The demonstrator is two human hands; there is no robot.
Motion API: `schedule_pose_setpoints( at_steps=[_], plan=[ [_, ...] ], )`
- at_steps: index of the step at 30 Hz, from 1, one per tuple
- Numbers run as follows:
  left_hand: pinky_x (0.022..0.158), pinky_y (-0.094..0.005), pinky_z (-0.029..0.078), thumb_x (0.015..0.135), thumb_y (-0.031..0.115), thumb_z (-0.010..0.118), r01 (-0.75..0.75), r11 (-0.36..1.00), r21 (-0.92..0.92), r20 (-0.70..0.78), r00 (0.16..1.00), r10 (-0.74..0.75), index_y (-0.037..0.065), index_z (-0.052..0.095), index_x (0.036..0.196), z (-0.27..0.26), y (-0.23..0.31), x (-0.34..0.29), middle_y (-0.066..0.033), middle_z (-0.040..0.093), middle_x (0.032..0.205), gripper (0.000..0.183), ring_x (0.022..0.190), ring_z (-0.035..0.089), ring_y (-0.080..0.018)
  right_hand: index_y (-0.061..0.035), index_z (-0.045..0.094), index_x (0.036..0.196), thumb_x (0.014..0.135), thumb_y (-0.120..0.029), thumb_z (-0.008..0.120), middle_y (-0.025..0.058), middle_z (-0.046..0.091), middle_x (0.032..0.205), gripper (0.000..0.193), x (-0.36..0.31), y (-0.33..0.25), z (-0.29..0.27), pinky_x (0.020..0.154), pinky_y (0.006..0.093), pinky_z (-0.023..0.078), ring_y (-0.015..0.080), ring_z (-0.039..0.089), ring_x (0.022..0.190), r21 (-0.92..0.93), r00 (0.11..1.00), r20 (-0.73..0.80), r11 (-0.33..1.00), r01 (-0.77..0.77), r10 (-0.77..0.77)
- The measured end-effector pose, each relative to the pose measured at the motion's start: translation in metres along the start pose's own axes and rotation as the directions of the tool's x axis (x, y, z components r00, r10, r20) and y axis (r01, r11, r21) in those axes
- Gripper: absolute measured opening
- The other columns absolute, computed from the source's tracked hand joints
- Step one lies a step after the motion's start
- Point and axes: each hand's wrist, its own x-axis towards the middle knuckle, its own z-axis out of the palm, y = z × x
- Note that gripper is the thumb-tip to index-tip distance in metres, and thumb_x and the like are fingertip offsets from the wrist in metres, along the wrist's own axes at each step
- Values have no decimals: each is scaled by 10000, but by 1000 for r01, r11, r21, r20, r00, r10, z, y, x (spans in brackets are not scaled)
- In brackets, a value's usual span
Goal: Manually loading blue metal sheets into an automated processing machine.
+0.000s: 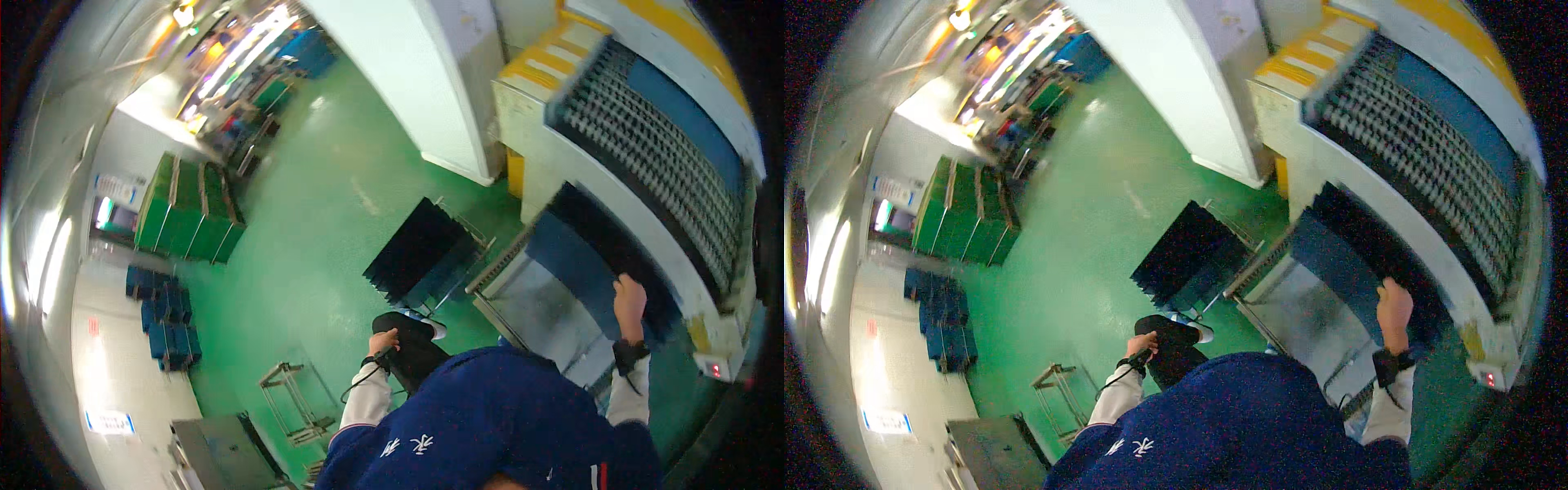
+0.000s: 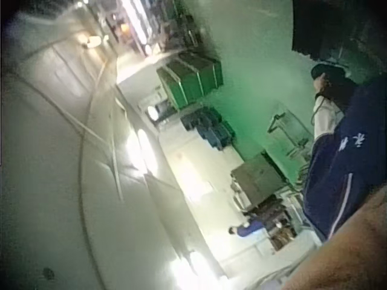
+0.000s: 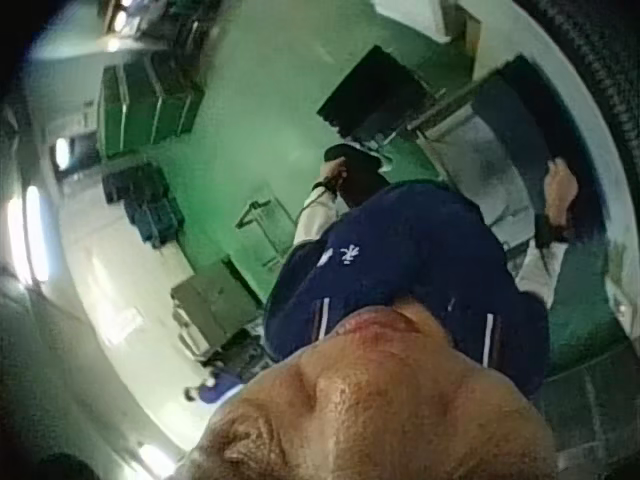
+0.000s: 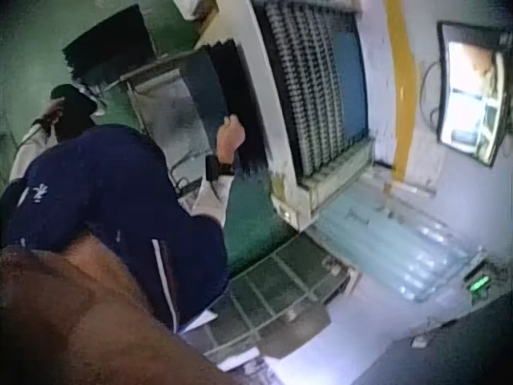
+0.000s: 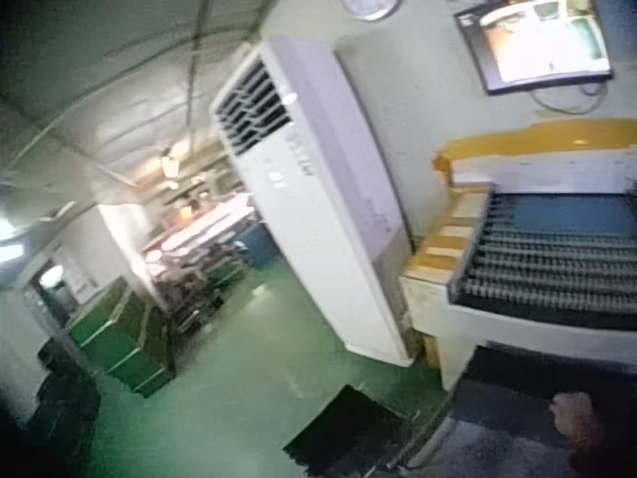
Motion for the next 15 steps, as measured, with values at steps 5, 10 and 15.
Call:
schedule_pose_setpoints(
  at_steps=[5, 10, 15],
  plan=[
    [508, -308, 476, 787, 254, 640, -51, 982, 182, -17, 998, 55, -20, 615, 725, -14, -32, 34, -84, 627, 683, 283, 585, 604, -165, -29, 525, 790, 767, -134, 599, 194, 560, 721, 131, 11, -5, -2, 585, 472, 393, 404, 534, 704, -11, 999, -28, 999, -38, 38],
    [543, -403, 475, 733, 243, 613, -428, 727, 536, 176, 900, 400, 139, 603, 784, -40, -59, 77, -72, 612, 650, 116, 628, 615, -266, -15, 584, 917, 786, -172, 589, 220, 589, 794, 204, 14, -1, -5, 663, 469, 425, 399, 554, 786, -9, 1000, -22, 1000, 4, -5],
    [483, -390, 452, 730, 244, 608, -556, 521, 648, 407, 830, 381, 79, 565, 730, -18, -22, 65, -88, 608, 651, 171, 554, 593, -262, -25, 571, 1049, 827, -189, 553, 179, 601, 995, 276, 3, -8, -3, 775, 423, 450, 357, 568, 900, -39, 998, -40, 998, 54, -55]
  ],
)
